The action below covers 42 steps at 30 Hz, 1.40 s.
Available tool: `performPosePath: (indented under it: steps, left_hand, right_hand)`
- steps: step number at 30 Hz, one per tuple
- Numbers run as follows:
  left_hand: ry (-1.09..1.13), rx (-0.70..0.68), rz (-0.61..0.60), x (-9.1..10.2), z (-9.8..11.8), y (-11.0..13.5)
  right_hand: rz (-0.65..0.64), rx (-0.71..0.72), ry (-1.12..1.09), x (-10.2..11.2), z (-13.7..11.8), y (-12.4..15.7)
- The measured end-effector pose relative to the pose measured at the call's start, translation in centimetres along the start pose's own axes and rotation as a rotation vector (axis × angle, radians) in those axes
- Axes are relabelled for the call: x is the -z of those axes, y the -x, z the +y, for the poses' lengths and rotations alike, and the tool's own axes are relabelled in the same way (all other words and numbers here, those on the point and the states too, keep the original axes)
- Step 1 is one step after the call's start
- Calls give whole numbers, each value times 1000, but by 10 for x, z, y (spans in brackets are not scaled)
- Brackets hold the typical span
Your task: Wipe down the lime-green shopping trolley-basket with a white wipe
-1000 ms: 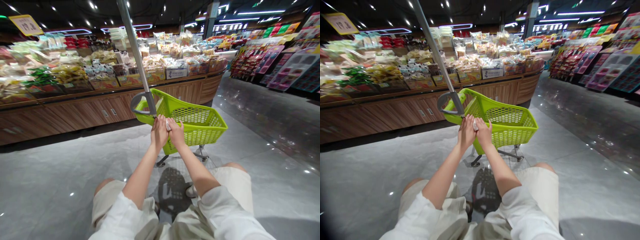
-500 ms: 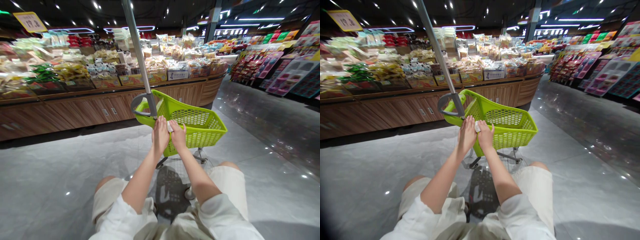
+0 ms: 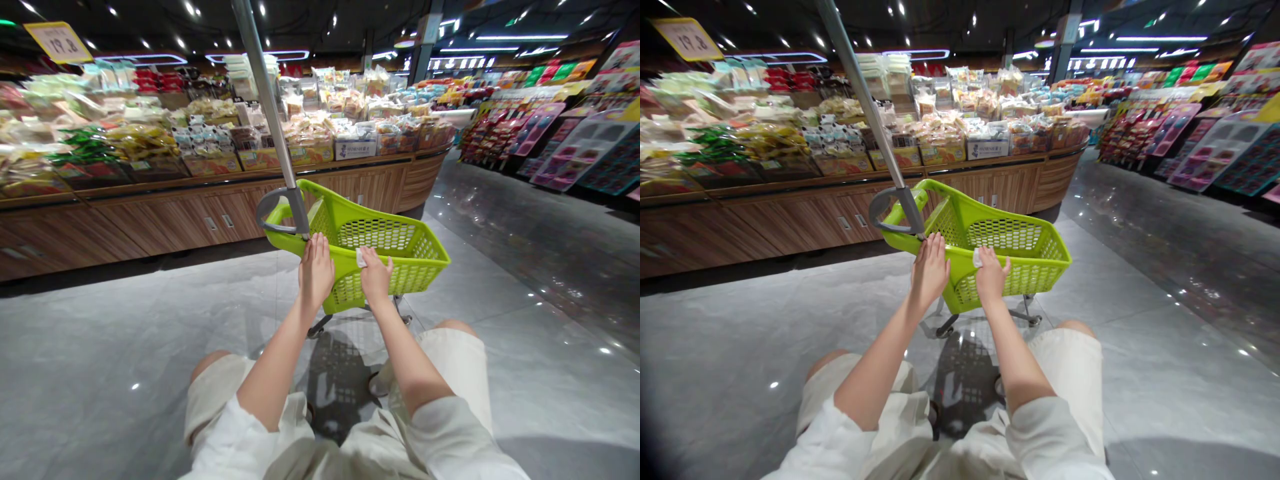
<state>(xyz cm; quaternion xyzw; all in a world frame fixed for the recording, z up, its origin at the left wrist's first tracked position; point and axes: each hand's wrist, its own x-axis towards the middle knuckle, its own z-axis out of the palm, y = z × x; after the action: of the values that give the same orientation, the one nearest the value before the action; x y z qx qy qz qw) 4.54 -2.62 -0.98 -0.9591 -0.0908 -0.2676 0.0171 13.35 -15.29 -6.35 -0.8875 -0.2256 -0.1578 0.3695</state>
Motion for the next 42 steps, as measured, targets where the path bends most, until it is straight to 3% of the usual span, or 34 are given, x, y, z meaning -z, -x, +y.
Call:
performPosePath:
  steps: [3,5,7,10,12,14,17,20,22,24,26,29,31,33,38,40,42]
  left_hand:
    - [-11,-6,-21,1,-2,0]
    - [-4,-11,-24,1,-4,1]
    - [9,-10,-17,2,-4,3]
    - [16,-6,-7,3,-4,6]
    - [15,1,-4,3,-4,7]
    - [18,0,-5,2,-5,7]
    - [29,-13,-2,1,-6,6]
    - [36,-24,5,0,-7,4]
    - [34,-30,6,-1,-7,3]
    - [32,-32,6,-2,-6,3]
    - [31,-28,7,-4,-5,3]
    - [27,-16,9,-5,-3,3]
    - [23,-15,8,-4,-3,3]
    - [23,-21,4,-5,-5,2]
    - [43,-65,1,-8,-11,1]
    - [33,-65,7,-8,-11,1]
    - [7,-56,7,-7,-10,2]
  right_hand:
    - [-102,180,-81,-12,-53,-5]
    - [-109,220,-99,-15,-67,-5]
    - [-87,225,-75,-14,-55,-1]
    - [-39,194,2,-3,-6,9]
    - [1,110,48,5,24,12]
    - [29,-2,76,10,33,11]
    - [-10,-53,25,2,1,2]
    - [-94,106,-88,-13,-51,-7]
    - [-108,185,-121,-18,-66,-8]
    - [-95,218,-109,-16,-54,-4]
    - [-65,207,-65,-8,-19,1]
    - [25,68,20,5,33,7]
    - [71,-29,62,7,41,7]
    - [55,-44,50,2,22,3]
    - [-61,176,-97,-22,-61,-6]
    - [-58,205,-105,-23,-61,-4]
    - [-47,212,-85,-17,-36,0]
